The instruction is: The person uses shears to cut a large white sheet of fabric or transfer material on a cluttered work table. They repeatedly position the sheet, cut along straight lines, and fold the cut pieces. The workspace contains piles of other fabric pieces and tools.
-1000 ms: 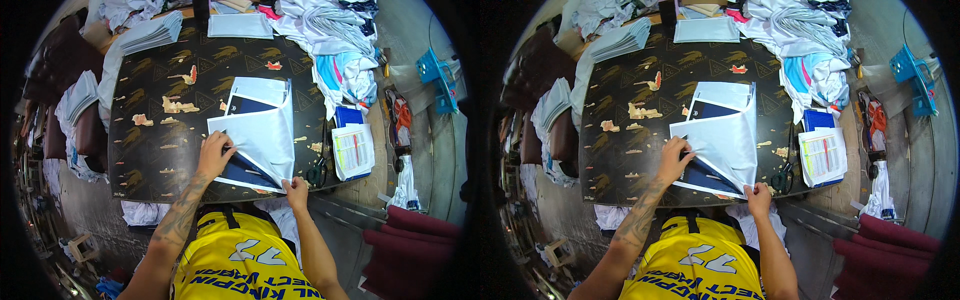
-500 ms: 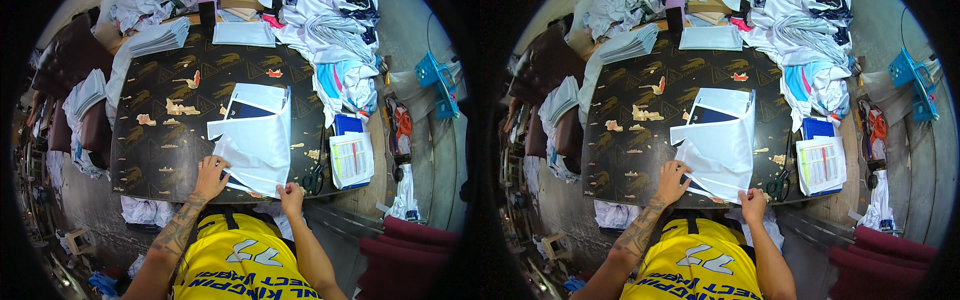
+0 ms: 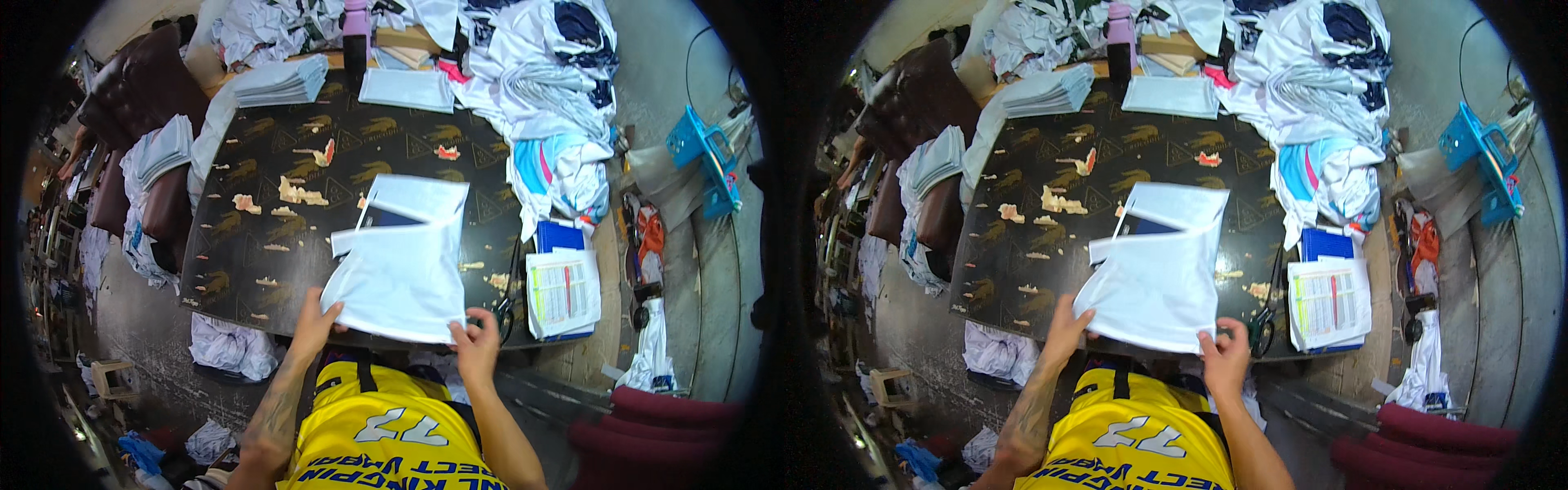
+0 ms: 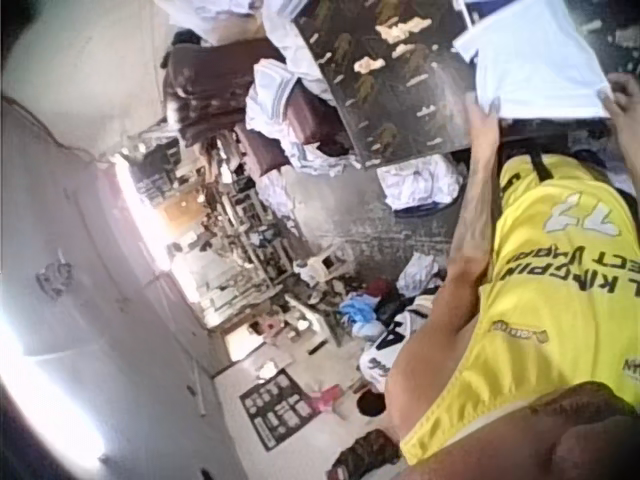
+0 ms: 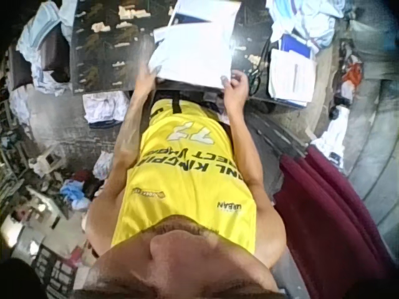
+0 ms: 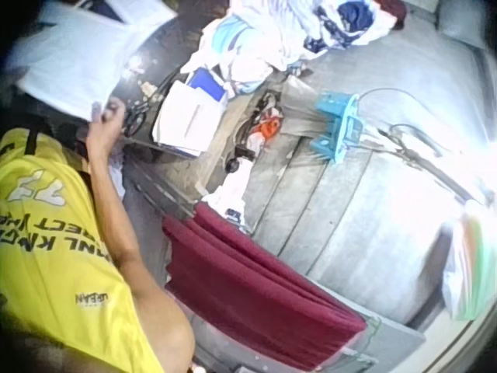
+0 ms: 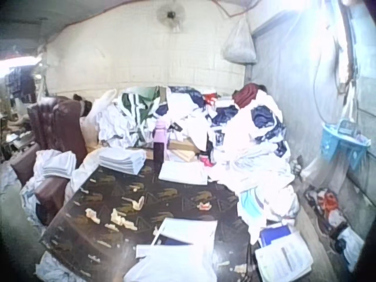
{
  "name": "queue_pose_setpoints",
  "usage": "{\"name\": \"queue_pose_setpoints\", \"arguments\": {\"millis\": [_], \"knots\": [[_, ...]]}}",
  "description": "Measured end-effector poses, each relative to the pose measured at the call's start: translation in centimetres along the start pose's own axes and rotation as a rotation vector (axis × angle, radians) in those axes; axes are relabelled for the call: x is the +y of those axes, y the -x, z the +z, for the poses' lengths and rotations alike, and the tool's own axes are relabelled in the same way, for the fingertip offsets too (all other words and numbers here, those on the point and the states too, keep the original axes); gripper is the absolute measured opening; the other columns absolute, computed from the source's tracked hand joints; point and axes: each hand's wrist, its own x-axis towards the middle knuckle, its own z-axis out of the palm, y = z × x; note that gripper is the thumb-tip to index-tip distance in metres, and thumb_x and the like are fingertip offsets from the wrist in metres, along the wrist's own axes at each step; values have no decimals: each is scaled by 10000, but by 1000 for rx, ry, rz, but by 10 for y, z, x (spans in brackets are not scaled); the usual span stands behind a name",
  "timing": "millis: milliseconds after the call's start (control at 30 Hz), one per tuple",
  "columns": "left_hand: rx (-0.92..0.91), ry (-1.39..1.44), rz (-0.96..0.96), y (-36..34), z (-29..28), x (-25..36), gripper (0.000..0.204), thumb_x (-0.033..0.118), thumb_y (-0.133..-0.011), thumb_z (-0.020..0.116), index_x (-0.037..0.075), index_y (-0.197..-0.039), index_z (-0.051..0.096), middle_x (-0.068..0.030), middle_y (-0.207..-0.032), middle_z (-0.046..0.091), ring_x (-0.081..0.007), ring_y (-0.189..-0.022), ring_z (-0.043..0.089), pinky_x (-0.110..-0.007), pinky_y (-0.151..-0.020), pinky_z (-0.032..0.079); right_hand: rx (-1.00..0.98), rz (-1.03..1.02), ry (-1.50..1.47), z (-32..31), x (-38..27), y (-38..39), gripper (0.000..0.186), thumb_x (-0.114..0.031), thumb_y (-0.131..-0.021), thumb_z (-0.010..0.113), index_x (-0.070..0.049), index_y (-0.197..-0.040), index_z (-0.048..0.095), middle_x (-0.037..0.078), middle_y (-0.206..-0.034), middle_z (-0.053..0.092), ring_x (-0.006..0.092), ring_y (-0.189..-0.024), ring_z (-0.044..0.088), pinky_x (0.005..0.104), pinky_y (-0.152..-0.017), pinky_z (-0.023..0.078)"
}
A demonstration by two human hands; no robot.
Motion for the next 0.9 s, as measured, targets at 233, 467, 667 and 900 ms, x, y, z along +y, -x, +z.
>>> {"name": "queue_pose_setpoints", "arguments": {"millis": [233, 467, 667, 900], "knots": [[-129, 443, 394, 52, -115, 129, 436, 1, -923, 785, -1, -1337, 648, -107, -1196, 744, -169, -1011, 751, -322, -818, 665, -776, -493, 342, 5, -192, -10, 413, -41, -890, 846, -17, -1276, 699, 143, -1176, 780, 201, -1061, 747, 340, -892, 602], [403, -682, 839, -26, -173, 223, 232, -25, -858, 720, -18, -1090, 720, -71, -1083, 694, -242, -1032, 683, -296, -877, 503, -572, -884, 374, 162, -223, -83, 143, 43, -938, 740, -4, -1073, 736, 70, -866, 709, 117, -813, 652, 278, -744, 506], [373, -478, 827, -7, -215, 220, 203, -36, -851, 678, -20, -1049, 724, -134, -993, 740, -282, -931, 720, -352, -883, 537, -548, -1044, 494, 192, -234, -85, 174, 46, -920, 755, 2, -1088, 753, 84, -965, 792, 116, -922, 718, 301, -847, 553], [561, -317, 648, -70, -200, 18, 274, -44, -837, 712, 17, -1103, 744, -170, -1171, 770, -391, -1138, 728, -476, -1052, 523, -339, -488, 361, 248, -42, -92, 211, -106, -975, 757, -90, -1181, 804, 151, -1122, 799, 243, -1038, 740, 379, -930, 541]]}}
